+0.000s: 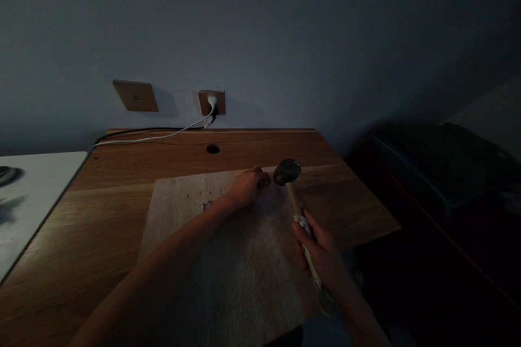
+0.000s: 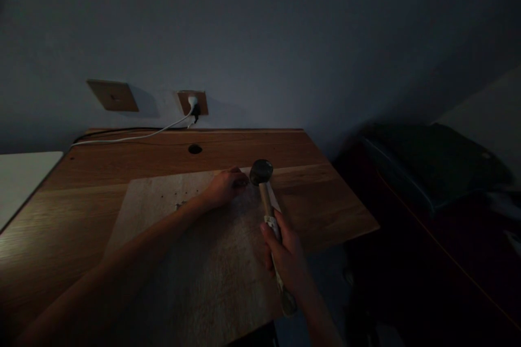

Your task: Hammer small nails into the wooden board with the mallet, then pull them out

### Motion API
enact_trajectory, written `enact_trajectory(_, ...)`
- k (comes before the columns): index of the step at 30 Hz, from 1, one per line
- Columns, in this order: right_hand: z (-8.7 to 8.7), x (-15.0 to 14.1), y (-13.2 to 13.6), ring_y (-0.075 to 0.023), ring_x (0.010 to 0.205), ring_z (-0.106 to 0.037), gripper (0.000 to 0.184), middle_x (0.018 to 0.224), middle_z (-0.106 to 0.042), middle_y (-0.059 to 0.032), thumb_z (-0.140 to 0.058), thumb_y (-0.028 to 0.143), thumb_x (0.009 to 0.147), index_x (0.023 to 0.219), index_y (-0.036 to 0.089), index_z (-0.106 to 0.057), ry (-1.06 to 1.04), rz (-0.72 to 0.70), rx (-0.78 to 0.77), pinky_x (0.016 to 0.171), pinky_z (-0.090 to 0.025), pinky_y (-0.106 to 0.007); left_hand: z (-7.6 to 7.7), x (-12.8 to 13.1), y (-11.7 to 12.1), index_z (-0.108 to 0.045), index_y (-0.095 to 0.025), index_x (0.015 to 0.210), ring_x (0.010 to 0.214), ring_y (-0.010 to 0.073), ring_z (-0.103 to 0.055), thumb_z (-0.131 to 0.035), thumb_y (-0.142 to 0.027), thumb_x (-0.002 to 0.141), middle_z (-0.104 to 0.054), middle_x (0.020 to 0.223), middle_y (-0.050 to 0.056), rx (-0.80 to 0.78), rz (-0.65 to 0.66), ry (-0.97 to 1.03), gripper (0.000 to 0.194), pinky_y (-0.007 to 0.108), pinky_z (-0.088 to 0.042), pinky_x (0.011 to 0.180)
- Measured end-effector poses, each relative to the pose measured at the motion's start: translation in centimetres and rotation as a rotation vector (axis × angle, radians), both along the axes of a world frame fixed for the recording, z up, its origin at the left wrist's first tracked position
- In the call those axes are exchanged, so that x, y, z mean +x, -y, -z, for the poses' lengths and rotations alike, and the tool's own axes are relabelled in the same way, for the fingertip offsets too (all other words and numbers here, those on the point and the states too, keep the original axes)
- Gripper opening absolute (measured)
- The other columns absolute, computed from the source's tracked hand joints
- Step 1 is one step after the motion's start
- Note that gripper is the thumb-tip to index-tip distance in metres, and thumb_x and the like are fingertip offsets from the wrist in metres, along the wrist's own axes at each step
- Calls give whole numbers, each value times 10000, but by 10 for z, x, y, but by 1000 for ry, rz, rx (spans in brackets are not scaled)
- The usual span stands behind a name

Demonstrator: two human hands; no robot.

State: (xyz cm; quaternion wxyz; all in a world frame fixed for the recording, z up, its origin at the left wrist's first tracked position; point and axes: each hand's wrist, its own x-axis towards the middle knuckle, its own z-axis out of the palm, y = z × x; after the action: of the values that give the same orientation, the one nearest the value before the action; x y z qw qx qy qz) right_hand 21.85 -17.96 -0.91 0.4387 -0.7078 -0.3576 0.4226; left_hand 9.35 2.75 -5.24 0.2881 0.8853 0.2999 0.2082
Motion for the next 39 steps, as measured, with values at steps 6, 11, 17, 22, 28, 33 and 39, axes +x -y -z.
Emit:
enact_trajectory(6, -1, -3, -1, -97, 348, -410, 535, 477, -455, 115, -582, 586, 926, 1279, 185, -573, 16, -30, 15, 329, -344, -180, 1, 2, -1, -758, -170, 988, 873, 192, -700, -673, -112, 832, -715, 999, 71, 15, -44, 17, 187, 290, -548, 858)
enact_trajectory(11, 4, -3, -1, -99, 345, -412, 510, 459, -450, 119, -540, 547, 961, 1312, 177, -558, 70, -64, 19, 342, -354, -181, -2, 2, 1, -762, -162, 980, 884, 199, -702, -669, -97, 829, -722, 997, 80, 14, -58, -17, 188, 300, -549, 856)
enact_trajectory(17, 4, -1, -3, -103, 342, -415, 563, 495, -450, 117, -555, 554, 929, 1349, 179, -545, 53, -63, -38, 320, -349, -187, -6, 2, 2, -768, -162, 986, 917, 218, -712, -666, -129, 850, -726, 1005, 87, 25, -79, -56, 173, 304, -548, 877)
enact_trajectory(22, 1, -2, -1, -101, 356, -416, 606, 518, -459, 112, -596, 604, 882, 1330, 197, -556, 10, 17, -17, 319, -351, -187, -5, 2, 2, -755, -172, 990, 889, 198, -712, -678, -136, 847, -732, 1012, 72, 19, -66, -59, 166, 277, -545, 849)
enact_trajectory(28, 8, 2, -3, -98, 352, -429, 517, 537, -470, 110, -547, 547, 940, 1319, 196, -561, 76, -85, -30, 329, -343, -189, -3, 3, 2, -751, -175, 990, 916, 216, -716, -685, -148, 847, -734, 1019, 82, 34, -87, -75, 160, 294, -546, 868)
enact_trajectory(33, 7, 2, -4, -101, 350, -437, 560, 561, -477, 109, -541, 542, 930, 1366, 192, -538, 86, -91, -79, 321, -345, -195, -6, 2, 2, -755, -168, 1016, 940, 233, -721, -716, -158, 810, -738, 1052, 93, 17, -106, -75, 210, 297, -549, 868)
enact_trajectory(39, -2, -4, 0, -97, 360, -411, 639, 516, -447, 118, -561, 589, 909, 1398, 179, -532, 59, -16, -44, 335, -351, -185, -6, 2, 1, -772, -177, 957, 889, 202, -719, -677, -107, 811, -760, 969, 69, 2, -70, -44, 187, 272, -539, 839)
